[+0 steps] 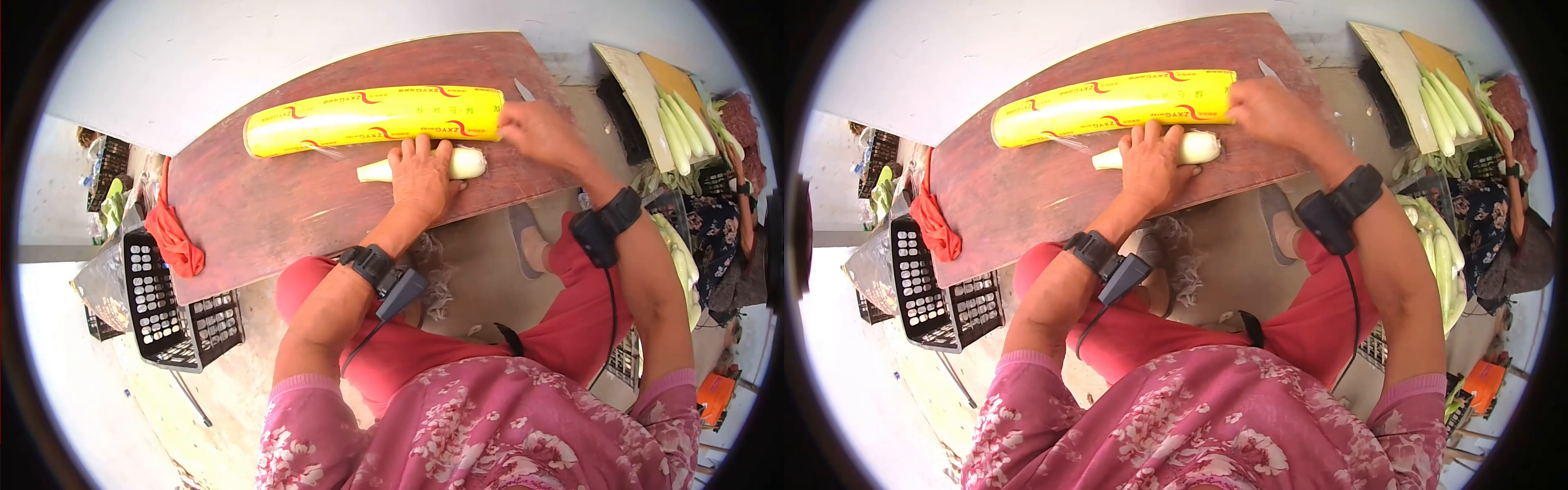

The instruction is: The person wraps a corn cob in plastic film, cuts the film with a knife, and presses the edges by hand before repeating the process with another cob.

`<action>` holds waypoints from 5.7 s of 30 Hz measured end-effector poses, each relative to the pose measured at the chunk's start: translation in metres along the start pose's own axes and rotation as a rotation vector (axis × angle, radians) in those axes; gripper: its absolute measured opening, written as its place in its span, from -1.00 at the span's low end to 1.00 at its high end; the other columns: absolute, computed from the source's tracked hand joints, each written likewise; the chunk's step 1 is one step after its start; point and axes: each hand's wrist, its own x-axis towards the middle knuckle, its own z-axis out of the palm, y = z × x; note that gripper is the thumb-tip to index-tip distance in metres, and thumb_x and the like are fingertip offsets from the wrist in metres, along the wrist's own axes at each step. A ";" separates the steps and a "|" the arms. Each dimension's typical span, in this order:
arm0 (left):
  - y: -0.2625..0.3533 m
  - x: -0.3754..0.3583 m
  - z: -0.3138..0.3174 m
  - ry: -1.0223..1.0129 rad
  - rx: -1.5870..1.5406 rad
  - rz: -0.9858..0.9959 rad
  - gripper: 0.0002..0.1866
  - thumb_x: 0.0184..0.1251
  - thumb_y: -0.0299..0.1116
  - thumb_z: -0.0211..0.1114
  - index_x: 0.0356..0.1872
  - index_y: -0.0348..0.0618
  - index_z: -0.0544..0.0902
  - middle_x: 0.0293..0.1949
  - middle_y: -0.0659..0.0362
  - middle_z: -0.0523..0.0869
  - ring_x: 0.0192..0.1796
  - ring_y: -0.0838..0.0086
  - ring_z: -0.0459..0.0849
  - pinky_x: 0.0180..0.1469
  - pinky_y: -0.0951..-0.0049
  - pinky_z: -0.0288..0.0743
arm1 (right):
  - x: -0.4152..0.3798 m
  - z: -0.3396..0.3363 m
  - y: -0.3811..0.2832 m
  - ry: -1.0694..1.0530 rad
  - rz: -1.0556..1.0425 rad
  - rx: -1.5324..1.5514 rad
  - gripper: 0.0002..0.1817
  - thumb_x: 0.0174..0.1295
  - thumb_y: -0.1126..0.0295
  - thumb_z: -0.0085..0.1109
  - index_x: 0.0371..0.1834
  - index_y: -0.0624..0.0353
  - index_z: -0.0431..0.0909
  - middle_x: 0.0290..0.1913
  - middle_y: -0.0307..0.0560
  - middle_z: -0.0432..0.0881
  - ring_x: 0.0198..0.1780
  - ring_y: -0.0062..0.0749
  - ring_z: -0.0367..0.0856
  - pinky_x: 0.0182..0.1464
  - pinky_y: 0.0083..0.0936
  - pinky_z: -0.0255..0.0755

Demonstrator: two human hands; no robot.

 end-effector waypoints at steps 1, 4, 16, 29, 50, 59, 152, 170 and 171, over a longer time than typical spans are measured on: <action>0.000 0.001 0.000 -0.004 -0.003 -0.003 -0.42 -0.10 -0.03 0.52 0.01 0.06 0.58 -0.07 0.08 0.51 0.08 0.17 0.41 0.09 0.13 0.22 | -0.003 0.000 0.026 0.126 0.005 -0.075 -0.81 0.12 0.41 0.26 -0.44 0.32 0.49 -0.49 0.08 0.60 -0.43 -0.11 0.64 -0.37 -0.21 0.50; 0.000 0.001 0.001 0.008 0.001 0.006 -0.43 -0.10 -0.02 0.51 -0.01 0.06 0.59 -0.08 0.09 0.51 0.08 0.17 0.42 0.09 0.14 0.22 | -0.017 -0.012 0.054 0.075 0.318 -0.161 -0.78 0.17 0.42 0.24 -0.47 0.34 0.45 -0.57 0.09 0.58 -0.62 -0.20 0.61 -0.56 -0.28 0.46; 0.003 0.001 -0.003 -0.005 -0.027 -0.017 -0.45 -0.13 -0.06 0.54 -0.05 0.06 0.61 -0.09 0.09 0.51 0.05 0.18 0.43 0.04 0.15 0.23 | -0.024 0.009 0.098 -0.085 0.666 -0.060 -0.82 0.24 0.44 0.17 -0.37 0.38 0.46 -0.61 0.17 0.59 -0.66 -0.17 0.64 -0.62 -0.29 0.50; 0.003 0.002 0.000 -0.005 -0.072 -0.037 -0.48 -0.15 -0.10 0.55 -0.08 0.06 0.63 -0.04 0.06 0.50 0.09 0.16 0.41 0.07 0.13 0.20 | -0.031 0.022 0.124 0.031 0.501 -0.276 -0.62 0.28 0.26 0.12 -0.55 0.39 0.56 -0.57 0.27 0.60 -0.49 0.03 0.67 -0.36 -0.15 0.51; 0.003 0.007 -0.001 -0.108 0.005 -0.056 -0.46 -0.06 0.01 0.50 -0.02 0.10 0.61 -0.03 0.09 0.53 0.13 0.20 0.41 0.08 0.13 0.21 | -0.008 -0.071 -0.024 0.357 0.097 0.570 -0.82 0.25 0.44 0.24 -0.11 0.20 0.60 -0.41 -0.41 0.53 -0.39 -0.73 0.44 -0.30 -0.71 0.37; 0.007 0.009 -0.005 -0.151 -0.003 -0.103 -0.52 -0.01 -0.05 0.48 -0.01 0.13 0.63 0.04 0.13 0.51 0.19 0.22 0.36 0.16 0.11 0.14 | 0.009 -0.042 -0.117 0.180 -0.323 -0.018 -0.80 0.17 0.57 0.17 -0.14 0.20 0.65 -0.30 -0.14 0.58 -0.27 -0.36 0.57 -0.18 -0.52 0.43; -0.002 0.020 0.102 0.150 -1.532 -0.015 -0.50 0.50 -0.16 -0.05 0.40 0.02 0.23 0.37 0.11 0.29 0.48 0.33 0.12 0.49 0.30 -0.07 | 0.069 0.059 -0.162 0.098 -0.112 0.426 -0.81 0.04 0.41 0.37 -0.47 0.22 0.52 -0.53 -0.16 0.66 -0.47 -0.39 0.64 -0.32 -0.47 0.52; -0.008 -0.005 0.048 0.161 -0.720 0.099 -0.68 0.51 -0.17 0.01 0.16 -0.04 0.34 -0.06 0.20 0.36 0.04 0.39 0.34 0.19 0.32 0.21 | 0.060 0.063 -0.175 0.084 -0.176 0.353 -0.81 0.00 0.42 0.38 -0.44 0.20 0.52 -0.59 -0.12 0.55 -0.51 -0.35 0.54 -0.33 -0.44 0.49; -0.009 -0.009 0.039 0.173 -0.807 0.131 -0.72 0.49 -0.19 0.03 0.08 -0.06 0.38 -0.16 0.21 0.36 -0.06 0.39 0.38 0.11 0.31 0.27 | 0.059 0.063 -0.175 0.078 -0.182 0.356 -0.81 0.00 0.41 0.38 -0.44 0.20 0.52 -0.59 -0.12 0.55 -0.51 -0.34 0.54 -0.33 -0.43 0.49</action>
